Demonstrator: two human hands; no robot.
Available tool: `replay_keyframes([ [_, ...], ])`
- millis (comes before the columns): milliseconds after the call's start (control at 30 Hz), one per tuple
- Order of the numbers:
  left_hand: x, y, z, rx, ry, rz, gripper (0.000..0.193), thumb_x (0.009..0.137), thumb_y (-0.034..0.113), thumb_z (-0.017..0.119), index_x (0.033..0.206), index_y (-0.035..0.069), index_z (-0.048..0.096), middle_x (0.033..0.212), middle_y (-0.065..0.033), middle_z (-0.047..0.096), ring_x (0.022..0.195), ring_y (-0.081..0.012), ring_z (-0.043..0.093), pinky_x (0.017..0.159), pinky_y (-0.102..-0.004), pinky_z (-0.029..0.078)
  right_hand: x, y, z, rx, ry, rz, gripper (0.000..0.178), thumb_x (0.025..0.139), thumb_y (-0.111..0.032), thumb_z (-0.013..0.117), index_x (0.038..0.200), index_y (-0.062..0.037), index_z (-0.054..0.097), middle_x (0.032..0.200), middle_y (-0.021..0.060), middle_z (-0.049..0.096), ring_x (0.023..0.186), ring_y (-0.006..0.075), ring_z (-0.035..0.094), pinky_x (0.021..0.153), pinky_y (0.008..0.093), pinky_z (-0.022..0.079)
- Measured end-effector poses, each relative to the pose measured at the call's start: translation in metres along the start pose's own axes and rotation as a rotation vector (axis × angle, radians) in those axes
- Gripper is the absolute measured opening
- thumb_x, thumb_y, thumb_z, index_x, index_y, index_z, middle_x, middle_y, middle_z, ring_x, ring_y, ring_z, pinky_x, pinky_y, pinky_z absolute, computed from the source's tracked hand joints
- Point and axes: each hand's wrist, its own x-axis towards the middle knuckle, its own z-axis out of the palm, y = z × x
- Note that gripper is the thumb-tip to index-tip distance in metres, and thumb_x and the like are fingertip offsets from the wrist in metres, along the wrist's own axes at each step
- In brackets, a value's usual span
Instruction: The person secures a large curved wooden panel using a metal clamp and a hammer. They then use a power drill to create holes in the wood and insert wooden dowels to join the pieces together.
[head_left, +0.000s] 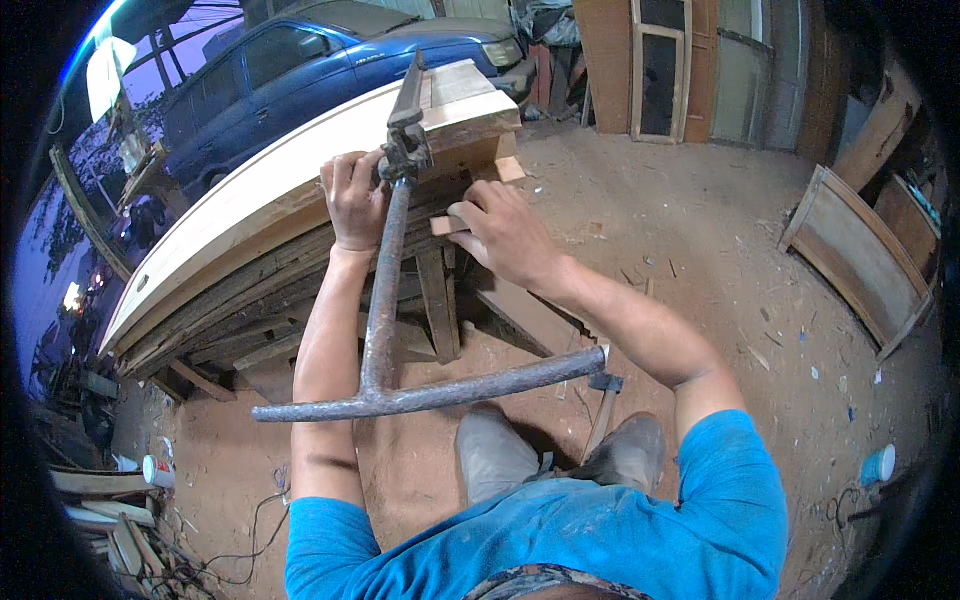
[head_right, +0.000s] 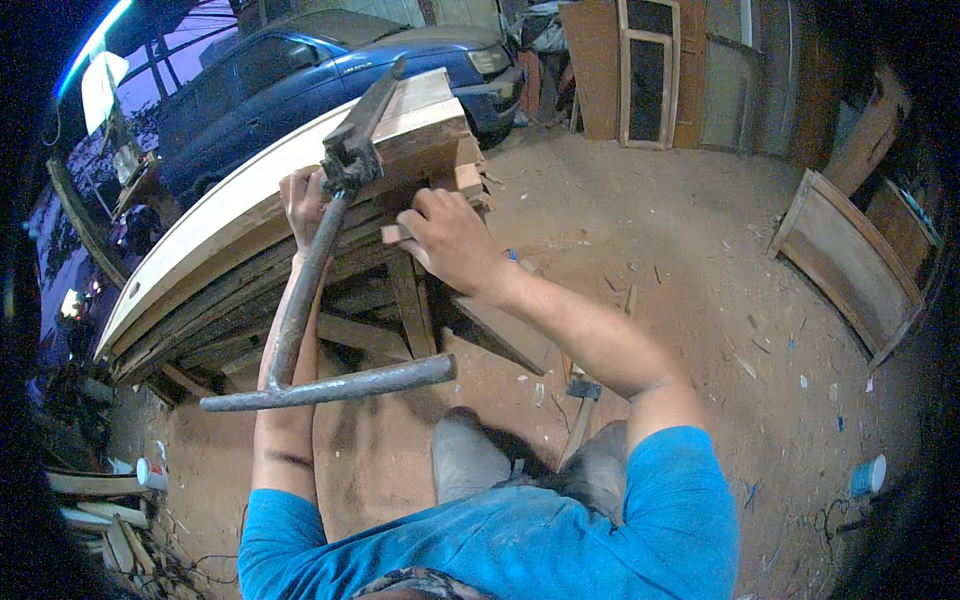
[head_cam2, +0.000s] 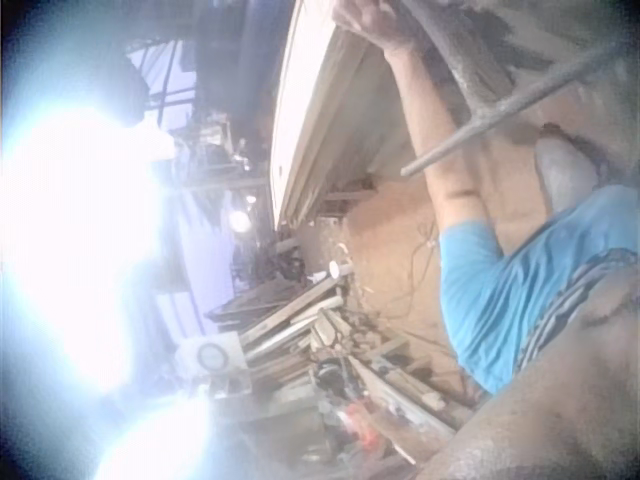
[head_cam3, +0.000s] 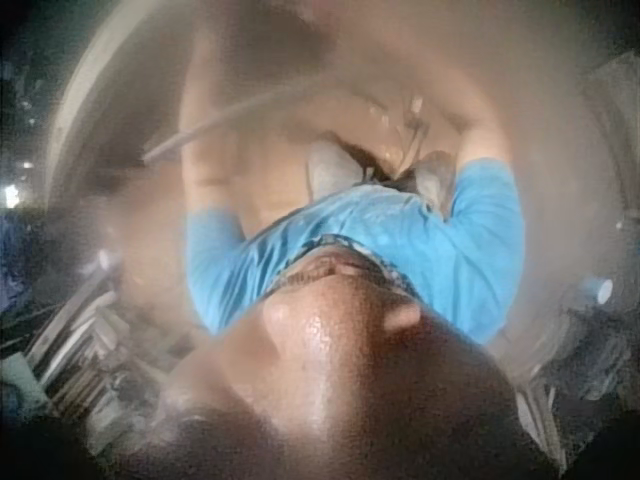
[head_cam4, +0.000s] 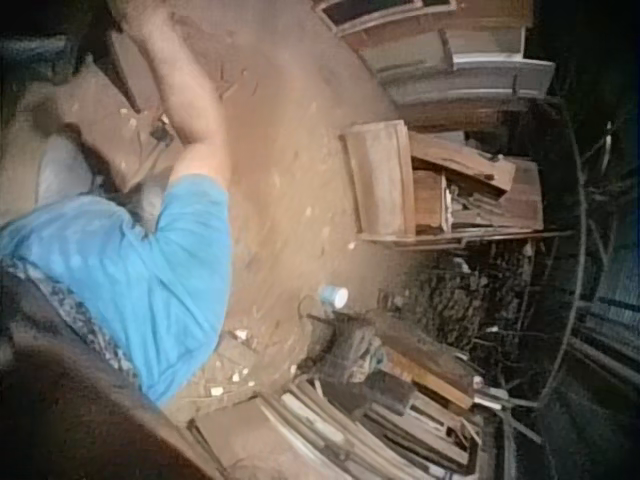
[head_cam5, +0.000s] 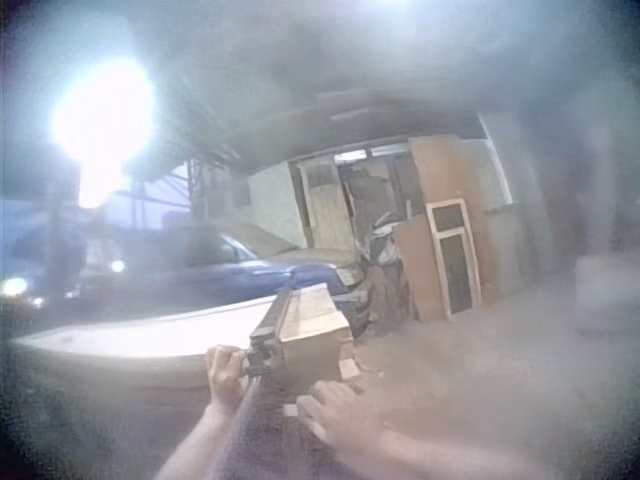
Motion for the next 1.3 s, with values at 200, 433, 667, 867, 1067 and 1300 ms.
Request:
replay_keyframes([
  [200, 0.003, 0.008, -0.008, -0.050, -0.079, -0.100, 0.035, 0.081, 0.011, 0.077, 0.115, 0.009, 0.072, 0.108, -0.0092, 0.064, 0.106, -0.0318, 0.056, 0.094, -0.0435, 0.047, -0.051, -0.108, -0.049, 1.122, -0.029, 0.364, 0.049, 0.089, -0.021, 0.082, 0.129, -0.0001, 0.063, 0.126, 0.0178, 0.059, 0.123, 0.0271, 0.057, 0.107, 0.0450, 0.045],
  [433, 0.059, 0.007, -0.132, -0.444, -0.084, -0.695, 0.041, 0.103, 0.023, 0.069, 0.140, 0.008, 0.062, 0.135, -0.0093, 0.065, 0.119, -0.0168, 0.062, 0.105, -0.0325, 0.052, 0.013, -0.261, -0.029, 2.067, 0.297, 0.345, 0.058, 0.102, -0.032, 0.068, 0.144, -0.0006, 0.044, 0.143, 0.0167, 0.053, 0.137, 0.0242, 0.047, 0.117, 0.0447, 0.037],
  [667, 0.127, 0.013, -0.193, -0.215, -0.328, -0.092, 0.030, 0.102, 0.013, 0.065, 0.131, 0.003, 0.069, 0.123, -0.0125, 0.071, 0.111, -0.0188, 0.067, 0.098, -0.0321, 0.052, 0.024, -0.249, -0.035, 1.956, 0.061, 0.278, 0.027, 0.112, -0.033, 0.047, 0.106, -0.0066, 0.047, 0.078, -0.0001, 0.049, 0.073, 0.0134, 0.050, 0.078, 0.0359, 0.050],
  [867, 0.056, 0.018, -0.087, -0.038, -0.533, -0.031, 0.061, 0.087, 0.027, 0.078, 0.140, 0.004, 0.058, 0.130, -0.0184, 0.060, 0.123, -0.0353, 0.057, 0.108, -0.0479, 0.045, -0.030, -0.198, -0.100, 1.048, -0.122, 0.320, 0.025, 0.108, -0.024, 0.056, 0.119, -0.0019, 0.051, 0.083, 0.0113, 0.056, 0.067, 0.0243, 0.058, 0.065, 0.0383, 0.051],
  [1067, 0.020, 0.000, -0.030, 0.005, -0.270, -0.003, 0.047, 0.080, 0.020, 0.080, 0.124, 0.009, 0.068, 0.121, -0.0090, 0.063, 0.114, -0.0328, 0.058, 0.099, -0.0468, 0.049, -0.011, -0.175, -0.179, 0.117, -0.322, 0.091, 0.045, 0.087, -0.015, 0.067, 0.128, 0.0016, 0.060, 0.093, 0.0133, 0.059, 0.075, 0.0296, 0.066, 0.068, 0.0422, 0.052],
  [1300, 0.014, 0.004, -0.023, -0.173, -0.172, -0.077, 0.038, 0.074, 0.013, 0.082, 0.110, 0.009, 0.073, 0.118, -0.0071, 0.067, 0.110, -0.0323, 0.061, 0.096, -0.0447, 0.051, 0.030, -0.178, -0.190, -0.391, -0.004, -0.179, 0.036, 0.084, -0.029, 0.063, 0.098, -0.0004, 0.080, 0.100, 0.0120, 0.064, 0.110, 0.0308, 0.059, 0.107, 0.0466, 0.040],
])
